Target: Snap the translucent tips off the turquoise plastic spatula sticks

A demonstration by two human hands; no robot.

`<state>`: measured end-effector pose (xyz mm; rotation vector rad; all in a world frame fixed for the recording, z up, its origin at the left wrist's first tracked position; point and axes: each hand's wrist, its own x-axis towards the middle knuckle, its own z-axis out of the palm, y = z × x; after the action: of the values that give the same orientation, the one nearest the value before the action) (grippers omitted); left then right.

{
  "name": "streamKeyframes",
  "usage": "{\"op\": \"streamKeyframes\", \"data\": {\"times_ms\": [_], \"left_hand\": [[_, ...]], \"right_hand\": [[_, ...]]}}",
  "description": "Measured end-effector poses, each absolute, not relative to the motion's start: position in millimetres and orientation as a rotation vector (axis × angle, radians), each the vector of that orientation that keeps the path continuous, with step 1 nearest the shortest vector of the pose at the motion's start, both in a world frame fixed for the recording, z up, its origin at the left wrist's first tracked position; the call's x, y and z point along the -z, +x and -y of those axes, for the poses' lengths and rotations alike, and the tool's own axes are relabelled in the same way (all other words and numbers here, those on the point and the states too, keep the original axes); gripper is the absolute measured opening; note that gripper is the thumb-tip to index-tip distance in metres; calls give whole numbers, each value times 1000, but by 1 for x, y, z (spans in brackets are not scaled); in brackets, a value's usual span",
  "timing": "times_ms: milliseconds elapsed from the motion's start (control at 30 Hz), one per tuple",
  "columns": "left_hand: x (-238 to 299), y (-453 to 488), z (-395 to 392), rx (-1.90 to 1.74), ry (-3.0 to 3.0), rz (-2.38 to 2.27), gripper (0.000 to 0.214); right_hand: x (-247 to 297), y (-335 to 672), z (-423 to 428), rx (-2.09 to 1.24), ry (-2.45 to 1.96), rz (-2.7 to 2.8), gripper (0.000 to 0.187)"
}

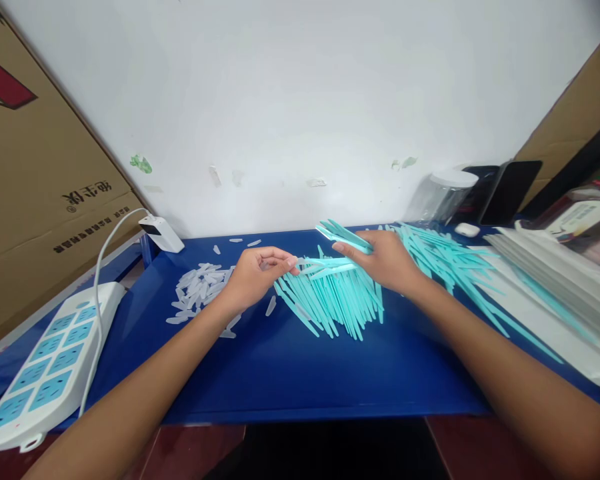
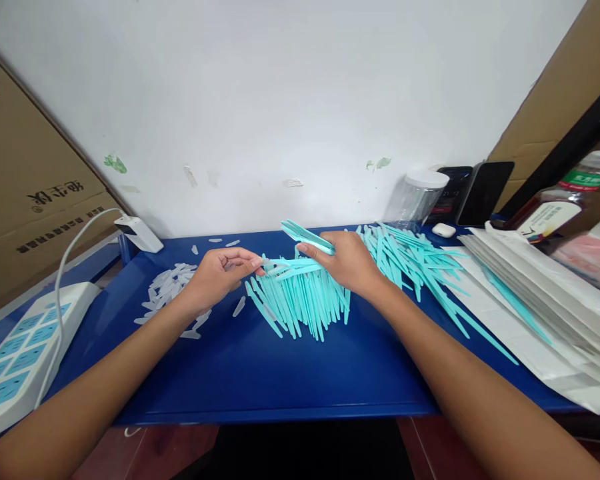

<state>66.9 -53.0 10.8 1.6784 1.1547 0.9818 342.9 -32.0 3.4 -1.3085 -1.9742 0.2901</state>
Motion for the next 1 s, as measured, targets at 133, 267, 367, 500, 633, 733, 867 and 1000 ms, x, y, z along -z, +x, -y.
{"op": "streamKeyframes", "data": {"times_ms": [133, 267, 367, 500, 633, 733, 867, 1000], "left_hand": [[-7, 67, 53, -981, 1722, -1144, 29], [-1, 69, 55, -1019, 1722, -1068, 27], [2, 71, 57, -1025, 1727, -1060, 27], [1, 74, 60, -1021, 1728, -1067, 27], [-4, 79, 63, -1048, 1644, -1077, 30], [-10, 77, 60, -1088, 1384, -1087, 31], [-12, 64, 46, -1170, 841, -1020, 13], [-5, 55, 34, -1145, 555, -1071, 33]], "right_hand": [[-1, 337, 36, -296, -1274, 2018, 61], [0, 327, 43, -217, -1251, 2002, 64], [-1, 323, 48, -233, -1245, 1987, 63], [0, 322, 48, -237, -1258, 1975, 62], [1, 323, 46, -273, -1247, 1946, 62], [0, 326, 43, -270, -1260, 1910, 61], [-3, 336, 35, -248, -1297, 1796, 62], [-4, 344, 29, -234, -1327, 1709, 62]]}}
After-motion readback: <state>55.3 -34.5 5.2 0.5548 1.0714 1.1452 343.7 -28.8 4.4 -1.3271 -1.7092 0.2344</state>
